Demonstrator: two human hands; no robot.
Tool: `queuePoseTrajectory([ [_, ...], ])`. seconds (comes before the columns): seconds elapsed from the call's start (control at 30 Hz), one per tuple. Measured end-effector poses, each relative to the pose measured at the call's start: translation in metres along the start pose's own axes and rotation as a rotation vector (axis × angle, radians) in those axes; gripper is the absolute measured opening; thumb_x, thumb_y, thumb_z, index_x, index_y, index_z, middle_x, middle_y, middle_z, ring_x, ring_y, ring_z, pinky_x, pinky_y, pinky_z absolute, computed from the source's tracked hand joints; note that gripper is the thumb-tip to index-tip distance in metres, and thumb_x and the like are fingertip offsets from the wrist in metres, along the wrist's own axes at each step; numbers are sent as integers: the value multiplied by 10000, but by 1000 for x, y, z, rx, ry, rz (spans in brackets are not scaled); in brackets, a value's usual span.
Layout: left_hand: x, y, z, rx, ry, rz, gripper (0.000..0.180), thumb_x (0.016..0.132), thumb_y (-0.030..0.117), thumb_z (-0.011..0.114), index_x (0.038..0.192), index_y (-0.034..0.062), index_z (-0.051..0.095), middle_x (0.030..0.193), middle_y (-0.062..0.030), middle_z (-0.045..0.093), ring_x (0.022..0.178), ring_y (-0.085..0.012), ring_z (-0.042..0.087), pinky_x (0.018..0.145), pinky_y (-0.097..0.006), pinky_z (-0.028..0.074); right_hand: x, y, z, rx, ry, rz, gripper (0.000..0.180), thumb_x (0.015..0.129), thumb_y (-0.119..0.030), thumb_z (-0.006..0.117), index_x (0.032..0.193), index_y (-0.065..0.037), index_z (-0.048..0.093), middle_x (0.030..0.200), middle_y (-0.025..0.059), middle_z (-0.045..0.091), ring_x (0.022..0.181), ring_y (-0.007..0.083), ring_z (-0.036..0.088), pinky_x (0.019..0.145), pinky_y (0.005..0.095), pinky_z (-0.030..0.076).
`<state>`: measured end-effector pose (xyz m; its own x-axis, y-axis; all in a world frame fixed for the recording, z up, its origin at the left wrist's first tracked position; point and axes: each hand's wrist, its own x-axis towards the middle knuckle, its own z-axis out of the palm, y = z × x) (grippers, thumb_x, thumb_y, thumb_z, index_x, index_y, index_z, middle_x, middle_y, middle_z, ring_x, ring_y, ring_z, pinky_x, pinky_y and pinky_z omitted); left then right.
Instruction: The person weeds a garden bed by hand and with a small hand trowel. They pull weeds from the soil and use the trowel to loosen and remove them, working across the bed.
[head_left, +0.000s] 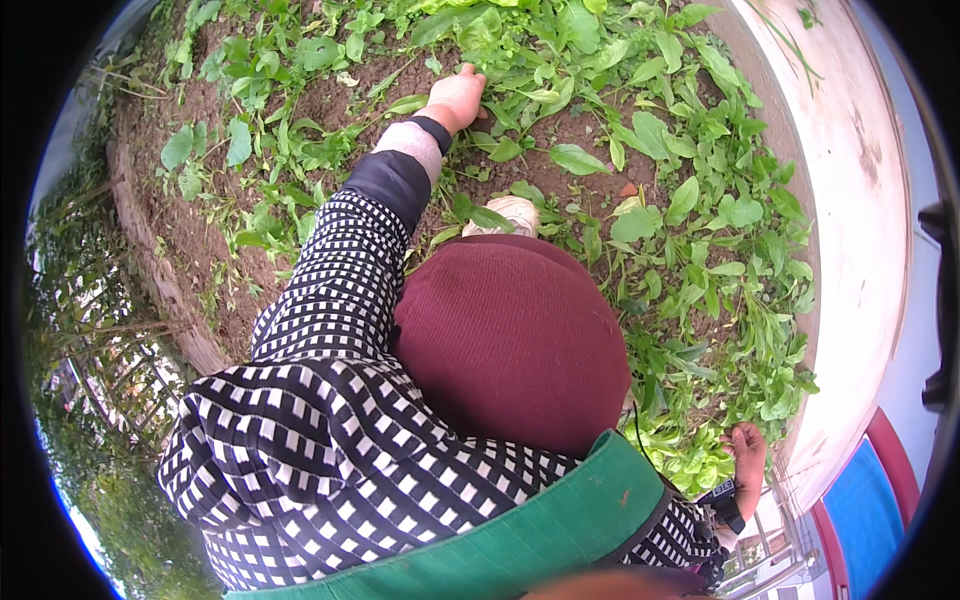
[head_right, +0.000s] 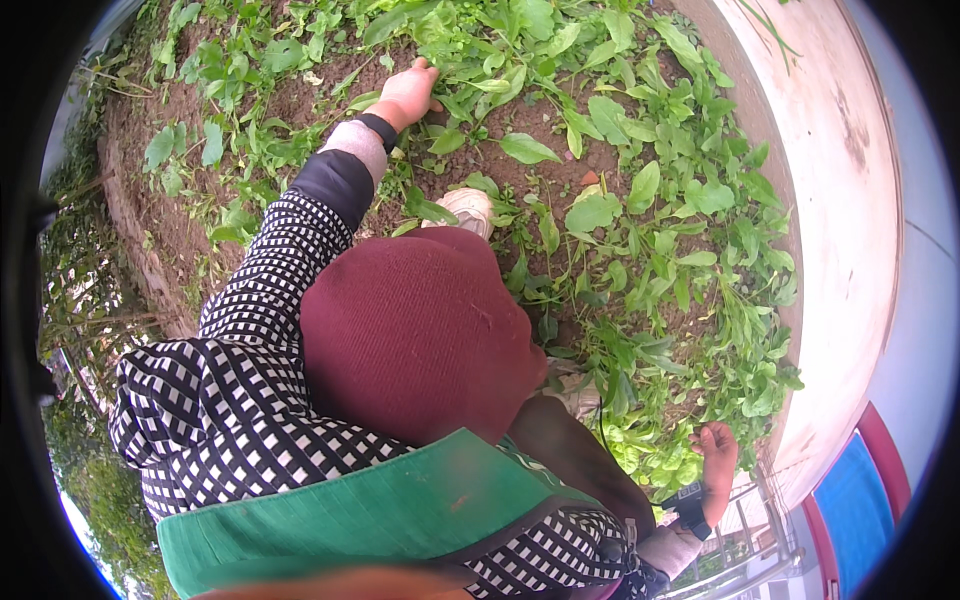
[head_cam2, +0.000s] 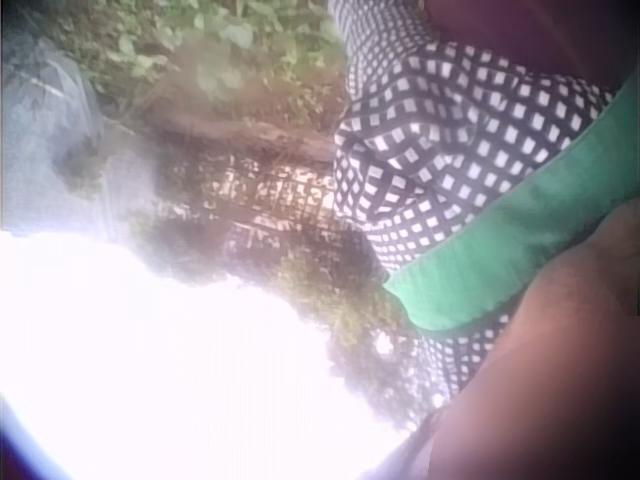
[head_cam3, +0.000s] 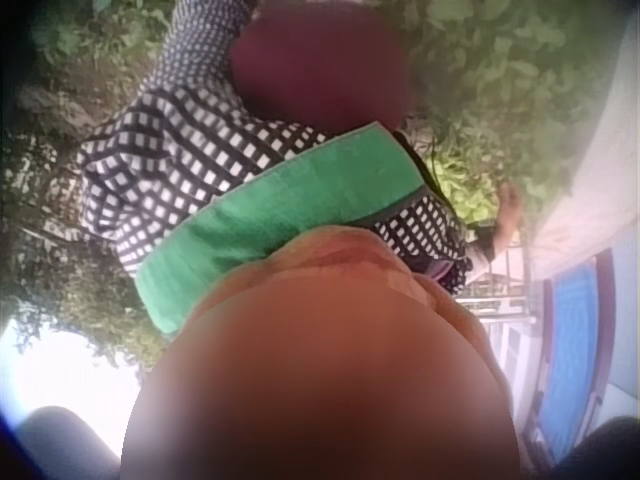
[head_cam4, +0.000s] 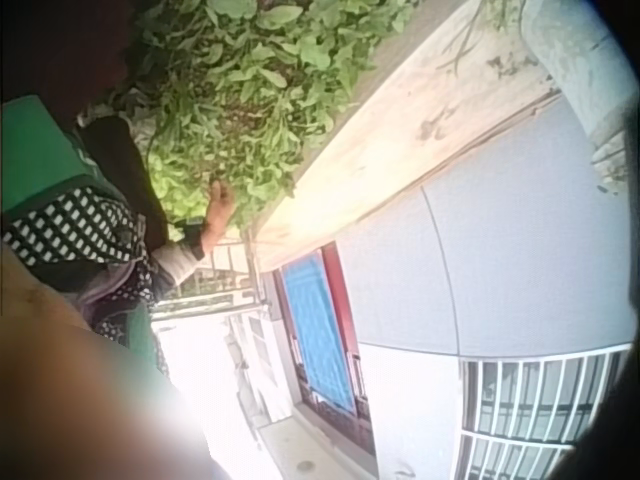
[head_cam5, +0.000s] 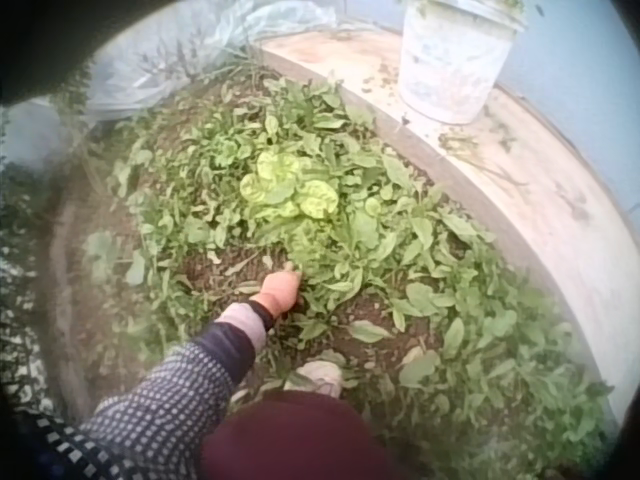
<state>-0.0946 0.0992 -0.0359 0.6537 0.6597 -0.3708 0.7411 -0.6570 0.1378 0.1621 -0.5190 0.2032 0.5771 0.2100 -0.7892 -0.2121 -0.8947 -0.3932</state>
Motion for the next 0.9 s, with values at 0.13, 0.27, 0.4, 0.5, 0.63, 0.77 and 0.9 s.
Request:
queuePoseTrajectory([
  [0.13, -1, 0, 1, 115, 59, 131, 166, 746, 37, 507, 902, 59, 559, 1041, -108, 515, 882, -302, 587, 763, -384, 474, 0, -1, 0, 31, -10, 14, 137, 869, -156, 547, 903, -24, 527, 795, 24, 568, 707, 115, 581, 597, 212, 452],
  [0.27, -4, 5, 6, 188, 4, 259, 159, 760, 49, 500, 913, 65, 539, 978, -126, 535, 862, -285, 601, 726, -374, 489, 1, -1, 0, 21, 2, 12, 145, 871, -168, 545, 897, -27, 527, 793, 26, 572, 703, 111, 579, 591, 208, 446],
  [0.4, -1, 8, 10, 159, -9, 203, 211, 771, 51, 484, 980, 58, 509, 935, -145, 578, 849, -298, 607, 710, -381, 494, 0, -1, 2, 27, 1, -3, 168, 872, -198, 546, 894, -32, 529, 800, 41, 590, 699, 114, 584, 577, 204, 439],
  [0.5, 4, 7, 11, 118, -30, 161, 210, 763, 47, 484, 963, 60, 546, 907, -144, 606, 859, -306, 603, 727, -388, 488, -1, -2, 2, 22, 6, -8, 161, 873, -188, 544, 897, -30, 529, 801, 45, 591, 699, 115, 584, 576, 203, 438],
  [0.63, 6, 1, 8, -43, 4, 66, 260, 729, 49, 518, 972, 73, 609, 901, -160, 620, 869, -317, 594, 757, -394, 475, -3, -4, 3, 36, -10, -11, 139, 862, -162, 556, 893, -29, 524, 795, 26, 568, 701, 110, 579, 598, 209, 446],
  [0.77, 5, -7, 1, -186, 132, -18, 272, 738, 122, 595, 1003, 66, 620, 902, -191, 614, 850, -336, 592, 774, -382, 471, -3, -5, 3, 20, 21, 19, 149, 859, -166, 562, 902, -29, 524, 798, 30, 570, 702, 114, 582, 599, 213, 447],
  [0.9, 11, -18, -15, -339, 370, -68, 276, 770, 221, 631, 961, 23, 604, 858, -215, 610, 820, -348, 594, 724, -375, 476, -1, -6, 3, 24, 10, 15, 150, 860, -164, 560, 910, -28, 523, 800, 31, 570, 703, 118, 582, 597, 216, 446],
])
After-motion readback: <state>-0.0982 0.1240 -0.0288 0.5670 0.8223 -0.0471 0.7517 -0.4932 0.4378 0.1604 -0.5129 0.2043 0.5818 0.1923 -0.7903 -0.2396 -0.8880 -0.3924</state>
